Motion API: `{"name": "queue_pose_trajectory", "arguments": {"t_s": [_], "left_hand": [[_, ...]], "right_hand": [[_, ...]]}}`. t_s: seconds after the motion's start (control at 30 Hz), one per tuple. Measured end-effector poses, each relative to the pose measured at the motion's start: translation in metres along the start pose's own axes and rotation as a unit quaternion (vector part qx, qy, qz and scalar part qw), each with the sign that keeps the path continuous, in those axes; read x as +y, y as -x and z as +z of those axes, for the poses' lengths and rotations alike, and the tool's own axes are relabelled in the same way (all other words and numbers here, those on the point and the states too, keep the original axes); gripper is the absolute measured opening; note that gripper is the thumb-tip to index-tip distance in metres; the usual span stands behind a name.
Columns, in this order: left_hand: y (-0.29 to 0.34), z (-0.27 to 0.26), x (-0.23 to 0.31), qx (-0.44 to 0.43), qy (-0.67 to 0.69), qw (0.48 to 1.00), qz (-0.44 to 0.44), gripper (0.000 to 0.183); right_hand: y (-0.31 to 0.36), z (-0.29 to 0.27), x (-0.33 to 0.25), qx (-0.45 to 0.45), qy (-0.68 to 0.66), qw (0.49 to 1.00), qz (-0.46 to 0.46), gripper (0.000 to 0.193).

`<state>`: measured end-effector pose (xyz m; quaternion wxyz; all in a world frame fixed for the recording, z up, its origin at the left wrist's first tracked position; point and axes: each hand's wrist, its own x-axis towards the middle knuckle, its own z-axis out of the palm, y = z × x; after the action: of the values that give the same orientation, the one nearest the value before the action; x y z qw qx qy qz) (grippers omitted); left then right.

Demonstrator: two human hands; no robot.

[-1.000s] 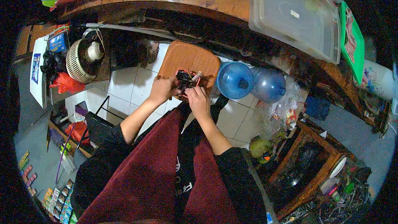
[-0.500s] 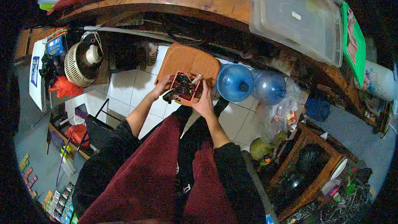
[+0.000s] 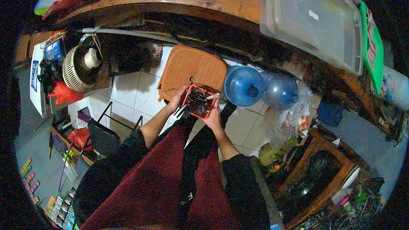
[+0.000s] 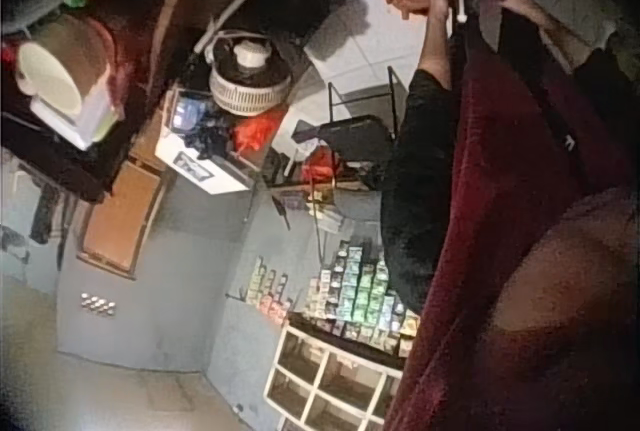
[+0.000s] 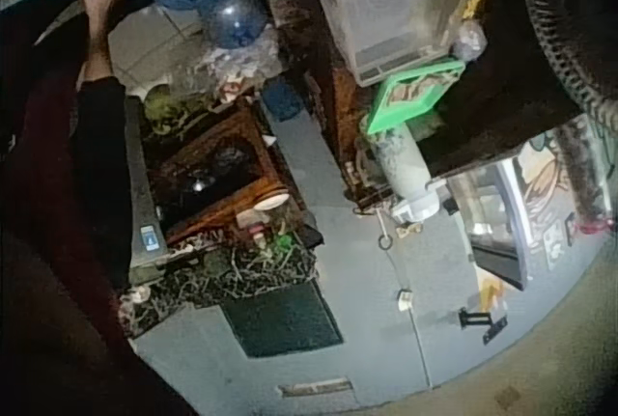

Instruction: Sorting silverware from a storage container into a designated holder.

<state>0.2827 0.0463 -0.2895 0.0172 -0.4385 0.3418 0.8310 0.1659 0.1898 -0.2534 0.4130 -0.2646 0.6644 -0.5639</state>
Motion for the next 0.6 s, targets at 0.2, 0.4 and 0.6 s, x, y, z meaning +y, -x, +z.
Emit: {"name": "queue_pose_trajectory", "arguments": {"t_s": [0.2,0.4,0.6], "left_hand": [[-0.017,-0.032,-0.022,0.026,-0.083,0.996,0.012,0.060],[-0.006,0.007,0.008,0.014,-0.070,0.995,-0.069,0.058],[-0.006,0.001,0.006,-0.016,-0.007,0.999,-0.042,0.060]], "right_hand": [[0.003,0.002,-0.020,-0.022,-0.012,0.999,-0.030,0.092],[0.007,-0.004,-0.047,-0.009,-0.097,0.995,0.037,0.092],[0.026,-0.010,-0.051,0.007,0.001,1.000,-0.021,0.094]]}}
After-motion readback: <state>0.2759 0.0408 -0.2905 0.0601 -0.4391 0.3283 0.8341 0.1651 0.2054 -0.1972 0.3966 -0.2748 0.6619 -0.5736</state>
